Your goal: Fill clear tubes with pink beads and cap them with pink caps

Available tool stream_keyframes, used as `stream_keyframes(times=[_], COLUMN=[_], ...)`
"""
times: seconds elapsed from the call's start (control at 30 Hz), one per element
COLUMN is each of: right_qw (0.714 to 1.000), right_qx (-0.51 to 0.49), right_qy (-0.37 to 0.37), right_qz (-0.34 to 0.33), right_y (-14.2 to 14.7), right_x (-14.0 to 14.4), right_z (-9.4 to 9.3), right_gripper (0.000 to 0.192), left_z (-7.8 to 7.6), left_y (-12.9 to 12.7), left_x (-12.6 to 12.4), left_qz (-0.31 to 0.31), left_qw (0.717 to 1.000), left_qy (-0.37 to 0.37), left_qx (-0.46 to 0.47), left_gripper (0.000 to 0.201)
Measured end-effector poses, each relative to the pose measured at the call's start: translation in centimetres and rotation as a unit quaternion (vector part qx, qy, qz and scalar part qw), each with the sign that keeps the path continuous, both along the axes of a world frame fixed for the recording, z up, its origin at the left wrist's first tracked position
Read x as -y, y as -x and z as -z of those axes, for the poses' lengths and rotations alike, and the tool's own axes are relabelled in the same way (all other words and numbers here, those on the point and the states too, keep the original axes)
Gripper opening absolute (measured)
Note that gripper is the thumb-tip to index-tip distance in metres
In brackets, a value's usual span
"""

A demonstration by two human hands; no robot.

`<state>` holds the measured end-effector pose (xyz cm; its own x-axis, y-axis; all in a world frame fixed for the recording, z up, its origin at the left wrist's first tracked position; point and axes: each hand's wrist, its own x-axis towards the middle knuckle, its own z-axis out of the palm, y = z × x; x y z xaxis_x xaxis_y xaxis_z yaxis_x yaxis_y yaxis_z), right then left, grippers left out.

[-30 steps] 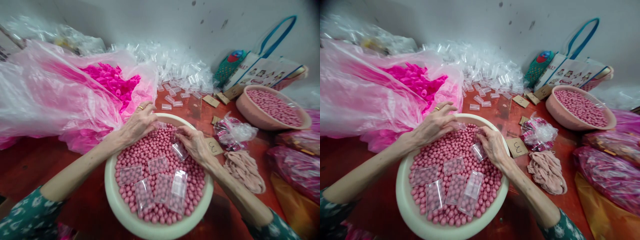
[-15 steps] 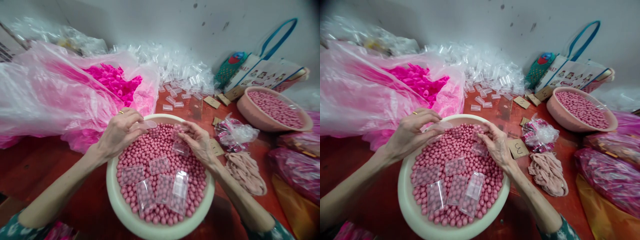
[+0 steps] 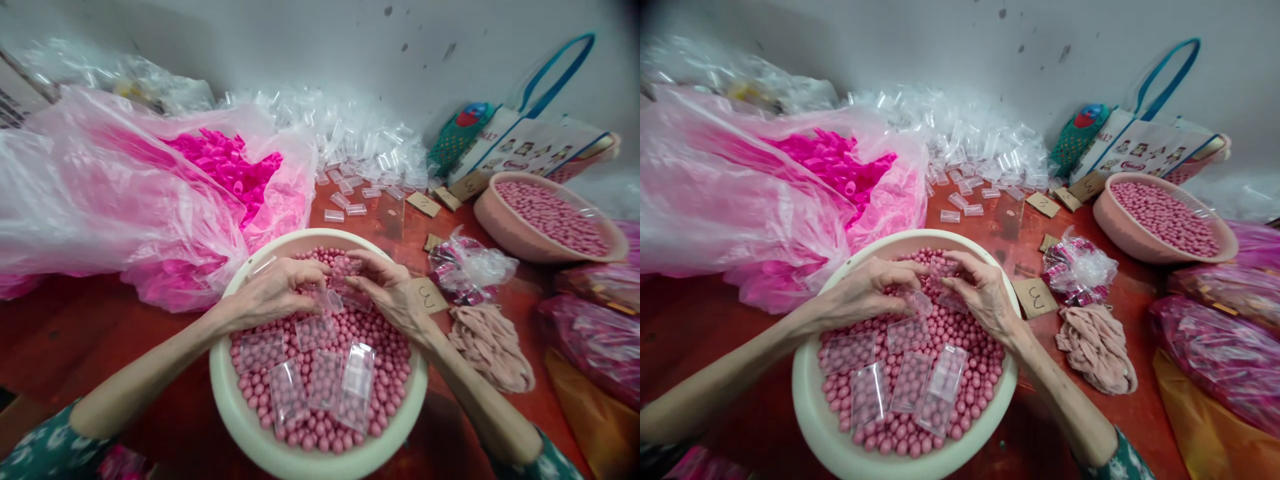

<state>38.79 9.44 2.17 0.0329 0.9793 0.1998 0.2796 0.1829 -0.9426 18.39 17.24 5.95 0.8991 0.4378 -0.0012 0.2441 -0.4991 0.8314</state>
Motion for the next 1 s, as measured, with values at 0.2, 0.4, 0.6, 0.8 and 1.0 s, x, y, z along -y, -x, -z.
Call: stream_keyframes(times=[0.2, 0.4, 0.6, 0.8, 1.0], right_qw=[0.997, 0.992, 0.987, 0.990, 0.989], right_qx=[0.070, 0.114, 0.144, 0.128, 0.121], right_qy=[-0.034, -0.057, -0.076, -0.052, -0.079], right_qz=[0.001, 0.012, -0.008, 0.003, -0.028], right_y=[0.20, 0.28, 0.61, 0.42, 0.54], right_x=[0.35, 0.32, 0.40, 0.33, 0.55], right_z=[-0.19, -0.65, -0.79, -0.30, -0.79], right_gripper=[0.036, 0.024, 0.026, 0.029, 0.033], left_z=[-0.21, -0.02, 0.04, -0.23, -0.16], left_y=[-0.32, -0.77, -0.78, -0.74, -0.46], left_x=[0.36, 0.36, 0.46, 0.56, 0.56], left_qz=[-0.003, 0.009, 0.018, 0.008, 0.014], left_qw=[0.998, 0.999, 0.999, 0.999, 0.998], left_qy=[0.048, 0.014, 0.021, 0.020, 0.054], left_qx=[0.031, 0.034, 0.040, 0.029, 0.038], left_gripper=[0.008, 0.006, 0.007, 0.008, 0.004])
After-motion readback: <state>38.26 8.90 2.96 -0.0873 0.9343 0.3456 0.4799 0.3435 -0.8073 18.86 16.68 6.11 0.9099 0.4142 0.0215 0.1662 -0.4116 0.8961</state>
